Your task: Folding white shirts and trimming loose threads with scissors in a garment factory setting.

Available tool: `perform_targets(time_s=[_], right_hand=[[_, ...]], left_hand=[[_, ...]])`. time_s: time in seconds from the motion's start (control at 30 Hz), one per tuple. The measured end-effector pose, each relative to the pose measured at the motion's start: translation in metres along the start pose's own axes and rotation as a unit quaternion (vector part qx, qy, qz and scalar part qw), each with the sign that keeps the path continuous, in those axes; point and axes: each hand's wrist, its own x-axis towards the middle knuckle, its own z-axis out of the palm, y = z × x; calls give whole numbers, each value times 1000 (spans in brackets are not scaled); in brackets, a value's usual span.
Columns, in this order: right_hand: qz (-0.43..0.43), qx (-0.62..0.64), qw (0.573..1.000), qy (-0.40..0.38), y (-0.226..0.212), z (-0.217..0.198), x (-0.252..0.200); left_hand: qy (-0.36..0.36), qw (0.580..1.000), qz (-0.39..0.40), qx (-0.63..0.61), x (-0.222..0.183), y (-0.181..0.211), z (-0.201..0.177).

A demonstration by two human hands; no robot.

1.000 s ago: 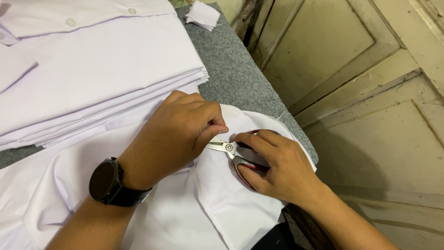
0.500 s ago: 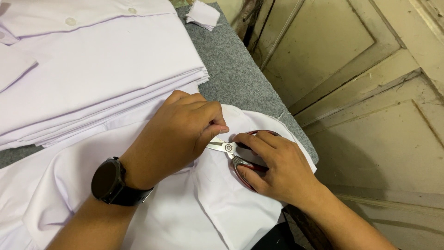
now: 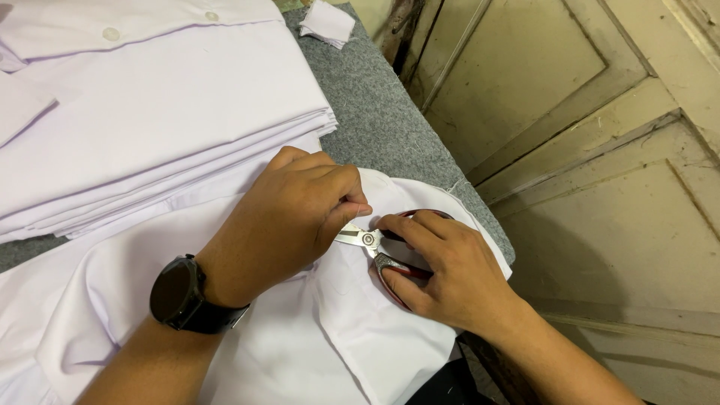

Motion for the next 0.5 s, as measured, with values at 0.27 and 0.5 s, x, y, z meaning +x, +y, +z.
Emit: perform_targets(time_s=[0.27, 0.5], right_hand=[[15, -11, 1000, -16, 1, 1, -1], [25, -16, 999, -21, -1, 2, -1]], left_hand=[[10, 1000, 13, 14, 0, 0, 0], [6, 1000, 6, 5, 1, 1, 0]])
